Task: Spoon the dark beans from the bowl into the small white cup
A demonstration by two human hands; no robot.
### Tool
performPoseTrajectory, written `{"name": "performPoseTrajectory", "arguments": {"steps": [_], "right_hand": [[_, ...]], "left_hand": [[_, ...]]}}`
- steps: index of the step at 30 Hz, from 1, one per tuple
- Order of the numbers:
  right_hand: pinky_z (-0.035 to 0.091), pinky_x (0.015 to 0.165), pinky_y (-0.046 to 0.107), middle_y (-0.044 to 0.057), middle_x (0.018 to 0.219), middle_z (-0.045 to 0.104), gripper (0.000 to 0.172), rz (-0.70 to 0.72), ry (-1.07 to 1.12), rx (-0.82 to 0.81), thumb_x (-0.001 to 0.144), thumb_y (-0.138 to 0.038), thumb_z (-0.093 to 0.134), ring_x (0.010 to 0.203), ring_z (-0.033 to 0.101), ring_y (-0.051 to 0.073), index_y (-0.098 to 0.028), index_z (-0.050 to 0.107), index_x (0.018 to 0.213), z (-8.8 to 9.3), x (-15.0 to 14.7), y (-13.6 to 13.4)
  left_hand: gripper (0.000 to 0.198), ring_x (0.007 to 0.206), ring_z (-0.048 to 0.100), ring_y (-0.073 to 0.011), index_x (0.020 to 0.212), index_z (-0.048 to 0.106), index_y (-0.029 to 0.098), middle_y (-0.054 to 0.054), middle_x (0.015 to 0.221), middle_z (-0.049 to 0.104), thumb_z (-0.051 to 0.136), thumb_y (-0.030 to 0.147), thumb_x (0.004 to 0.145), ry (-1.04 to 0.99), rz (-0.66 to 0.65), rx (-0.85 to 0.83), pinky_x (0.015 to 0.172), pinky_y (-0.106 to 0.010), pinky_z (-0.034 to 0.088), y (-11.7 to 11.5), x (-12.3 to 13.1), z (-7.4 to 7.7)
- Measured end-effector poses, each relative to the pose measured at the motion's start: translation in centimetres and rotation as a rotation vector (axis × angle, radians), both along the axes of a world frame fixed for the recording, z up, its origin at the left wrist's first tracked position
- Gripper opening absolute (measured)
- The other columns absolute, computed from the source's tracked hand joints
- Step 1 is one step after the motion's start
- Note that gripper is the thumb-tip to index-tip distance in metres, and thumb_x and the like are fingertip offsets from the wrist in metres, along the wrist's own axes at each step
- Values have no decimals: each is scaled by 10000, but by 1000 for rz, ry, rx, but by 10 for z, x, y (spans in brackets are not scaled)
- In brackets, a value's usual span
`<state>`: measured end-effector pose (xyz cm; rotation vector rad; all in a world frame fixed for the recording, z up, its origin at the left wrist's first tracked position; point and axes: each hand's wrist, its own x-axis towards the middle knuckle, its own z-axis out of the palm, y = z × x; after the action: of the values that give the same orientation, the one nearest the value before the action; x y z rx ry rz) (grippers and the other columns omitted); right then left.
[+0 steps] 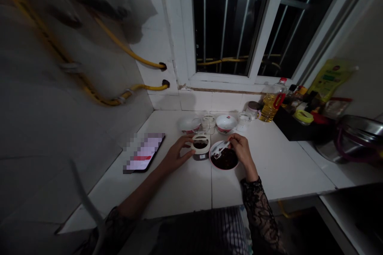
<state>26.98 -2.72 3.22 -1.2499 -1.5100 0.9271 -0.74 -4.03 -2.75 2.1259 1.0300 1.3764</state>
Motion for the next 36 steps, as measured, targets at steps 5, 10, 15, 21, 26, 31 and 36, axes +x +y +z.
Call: {"name": "performPoseTrajectory", "arguments": {"steps": [5,10,15,21,26,31,36], "right_hand": [[418,616,302,-27,520,570,176,-32,-38,10,716,-382,523,565,544,181,-227,605,718,-4,2,2],[440,766,339,-3,602,650,186,-19,-301,188,804,-342,495,650,594,204,-240,643,757,-5,0,2],[434,832,347,1,581,655,196,181,-378,207,846,-288,503,676,602,202,-232,666,753,-2,-4,-1],[413,626,278,-23,564,625,176,105,-148,12,782,-304,515,561,556,158,-207,659,760,-3,0,-1],[409,629,284,-28,548,598,175,31,-112,-9,729,-326,518,570,555,164,-211,649,736,-4,1,0],[401,629,288,-30,543,579,185,17,-133,19,728,-353,511,577,540,167,-221,640,725,-3,1,0],[405,638,297,-32,528,573,198,13,-72,6,709,-385,528,570,541,170,-218,634,719,-2,0,-1]], "left_hand": [[271,1218,631,-259,1145,603,230,-122,1300,625,652,357,911,-14,-4,-16,865,-364,610,0,0,0],[273,1215,633,-261,1146,605,228,-126,1290,630,655,355,910,-8,-8,-13,865,-362,610,0,-1,0],[270,1226,625,-257,1151,600,230,-120,1296,625,639,364,919,-5,-1,-6,862,-358,613,-1,0,0],[258,1237,620,-261,1125,593,228,-116,1268,637,642,367,913,-11,-9,-5,862,-359,615,0,0,0],[253,1224,628,-255,1142,587,232,-122,1297,629,634,342,919,0,-7,-11,870,-366,611,-1,1,2],[254,1217,632,-262,1133,597,226,-127,1296,627,639,354,917,4,2,-6,862,-366,612,-1,1,2],[268,1204,637,-260,1140,599,225,-124,1286,626,642,365,915,0,3,-12,859,-363,613,-1,1,1]]}}
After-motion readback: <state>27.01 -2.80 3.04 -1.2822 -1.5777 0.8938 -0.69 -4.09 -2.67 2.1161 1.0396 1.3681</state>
